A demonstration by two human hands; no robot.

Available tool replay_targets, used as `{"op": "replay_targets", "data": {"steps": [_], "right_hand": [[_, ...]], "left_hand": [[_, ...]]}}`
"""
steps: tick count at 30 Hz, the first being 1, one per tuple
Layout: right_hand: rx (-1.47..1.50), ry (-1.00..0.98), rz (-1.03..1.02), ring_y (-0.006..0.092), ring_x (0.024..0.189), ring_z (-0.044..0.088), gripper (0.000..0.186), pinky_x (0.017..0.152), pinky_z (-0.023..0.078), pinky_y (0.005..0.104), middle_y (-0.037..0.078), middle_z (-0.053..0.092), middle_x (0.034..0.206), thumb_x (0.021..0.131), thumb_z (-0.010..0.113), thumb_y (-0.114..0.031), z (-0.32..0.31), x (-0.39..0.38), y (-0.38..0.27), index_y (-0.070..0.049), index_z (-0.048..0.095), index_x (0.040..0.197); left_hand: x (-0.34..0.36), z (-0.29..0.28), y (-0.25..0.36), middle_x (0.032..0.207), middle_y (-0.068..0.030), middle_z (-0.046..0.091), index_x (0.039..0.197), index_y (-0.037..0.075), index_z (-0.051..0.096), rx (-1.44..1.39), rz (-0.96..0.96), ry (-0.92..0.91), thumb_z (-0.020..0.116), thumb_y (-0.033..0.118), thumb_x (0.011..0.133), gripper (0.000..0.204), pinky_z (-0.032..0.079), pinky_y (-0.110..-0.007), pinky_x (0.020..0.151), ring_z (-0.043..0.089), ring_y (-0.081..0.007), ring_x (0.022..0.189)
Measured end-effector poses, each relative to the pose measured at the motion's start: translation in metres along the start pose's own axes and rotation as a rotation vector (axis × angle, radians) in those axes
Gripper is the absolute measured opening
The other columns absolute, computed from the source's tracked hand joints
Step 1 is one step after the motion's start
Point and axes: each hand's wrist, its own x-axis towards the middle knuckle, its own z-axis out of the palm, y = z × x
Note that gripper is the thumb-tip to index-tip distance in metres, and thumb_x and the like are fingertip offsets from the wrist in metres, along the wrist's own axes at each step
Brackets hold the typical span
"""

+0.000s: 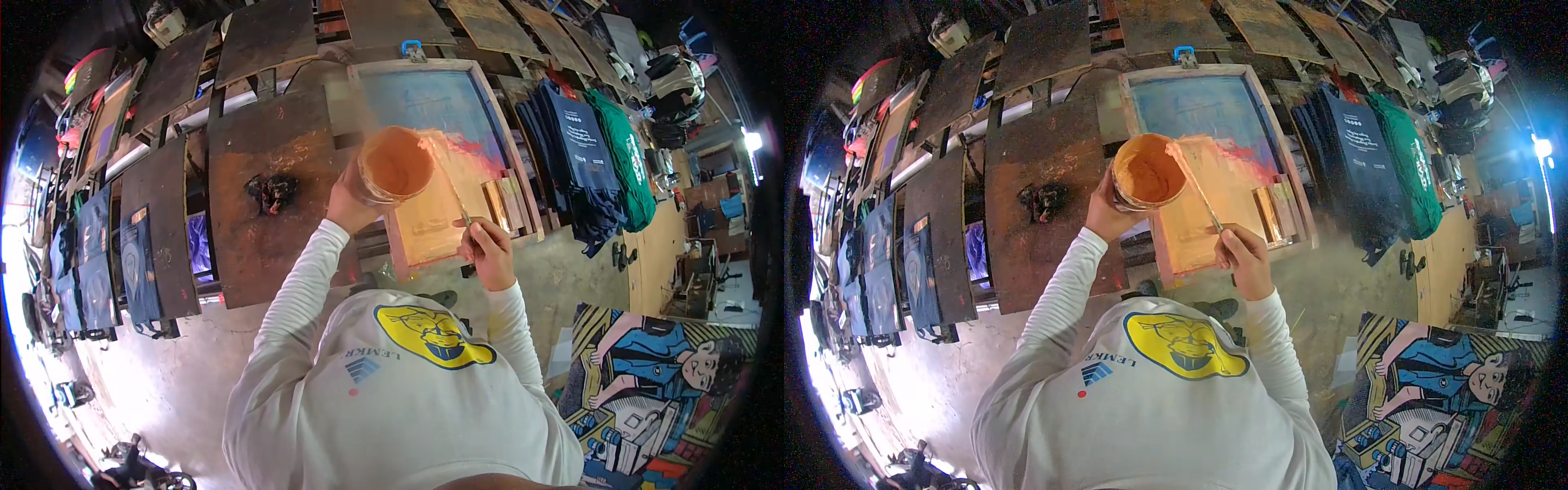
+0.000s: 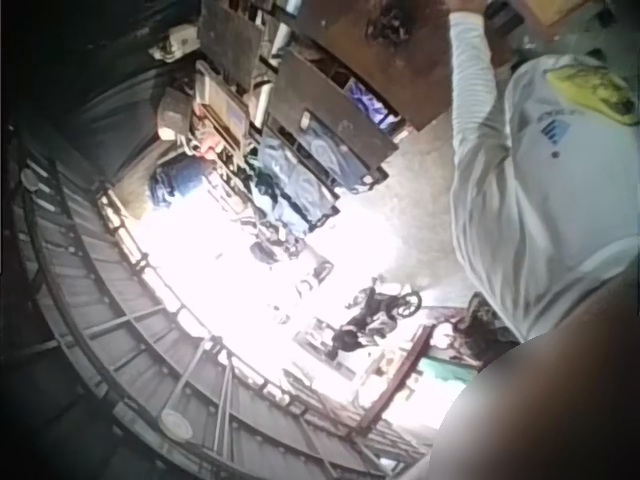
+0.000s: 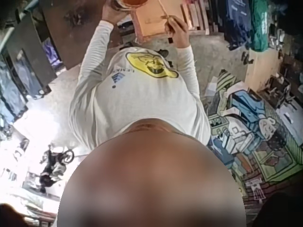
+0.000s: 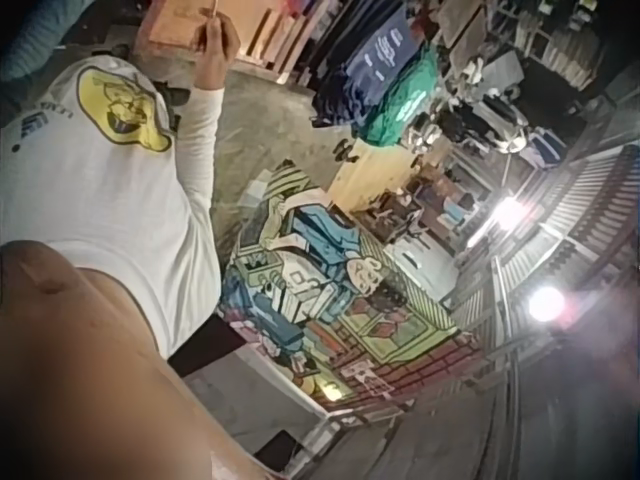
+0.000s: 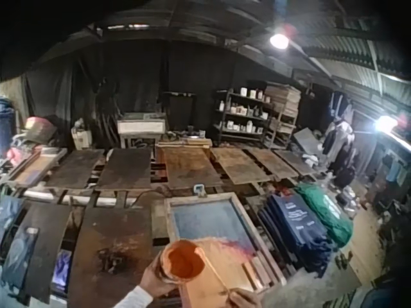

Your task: Screen printing a design onto tote bags using a manual press setup and ink squeegee.

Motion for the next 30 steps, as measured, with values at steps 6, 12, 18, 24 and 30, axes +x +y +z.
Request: {"op": "replay_targets", "data": {"steps": [6, 12, 18, 24, 30], "right_hand": [[0.024, -0.034, -0.014, 0.0103, 0.059, 0.045, 0.035, 0.060, 0.040, 0.0291, 0.002, 0.053, 0.071, 0.109, 0.051, -0.021, 0.007, 0.000, -0.011, 0.010, 0.065, 0.117], [0.003, -0.065, -0.058, 0.0098, 0.058, 0.044, 0.034, 0.059, 0.040, 0.0281, 0.002, 0.053, 0.070, 0.109, 0.051, -0.020, 0.006, -0.003, -0.018, 0.010, 0.065, 0.117], [-0.031, -0.076, -0.099, 0.0069, 0.062, 0.044, 0.030, 0.058, 0.037, 0.0242, -0.002, 0.052, 0.072, 0.109, 0.054, -0.017, -0.009, -0.010, -0.016, 0.007, 0.067, 0.119], [-0.004, -0.034, -0.140, 0.0064, 0.064, 0.048, 0.023, 0.058, 0.041, 0.0240, -0.001, 0.056, 0.079, 0.104, 0.061, -0.007, -0.040, -0.021, -0.016, 0.006, 0.064, 0.121], [0.029, -0.021, -0.149, 0.0065, 0.064, 0.050, 0.021, 0.058, 0.042, 0.0236, 0.000, 0.057, 0.080, 0.103, 0.061, -0.006, -0.075, -0.025, -0.020, 0.006, 0.063, 0.121]], "left_hand": [[0.001, 0.003, 0.002, 0.151, -0.0130, 0.052, 0.159, 0.001, 0.028, -0.036, 0.021, -0.033, 0.101, 0.020, 0.063, 0.123, 0.048, -0.037, 0.114, 0.055, -0.0213, 0.136], [-0.003, 0.009, 0.008, 0.152, -0.0125, 0.052, 0.159, -0.001, 0.028, -0.054, -0.037, -0.030, 0.101, 0.018, 0.062, 0.123, 0.047, -0.037, 0.115, 0.054, -0.0209, 0.138], [-0.011, 0.024, 0.015, 0.149, -0.0113, 0.054, 0.157, 0.001, 0.031, -0.127, -0.045, -0.054, 0.101, 0.016, 0.062, 0.119, 0.048, -0.037, 0.114, 0.056, -0.0210, 0.135], [-0.017, 0.049, 0.037, 0.147, -0.0109, 0.055, 0.156, 0.002, 0.033, -0.159, -0.019, -0.068, 0.100, 0.014, 0.064, 0.115, 0.051, -0.037, 0.111, 0.059, -0.0201, 0.131], [-0.029, 0.076, 0.055, 0.148, -0.0118, 0.054, 0.155, 0.000, 0.033, -0.178, 0.016, -0.059, 0.099, 0.012, 0.066, 0.112, 0.052, -0.038, 0.111, 0.058, -0.0218, 0.133]]}}
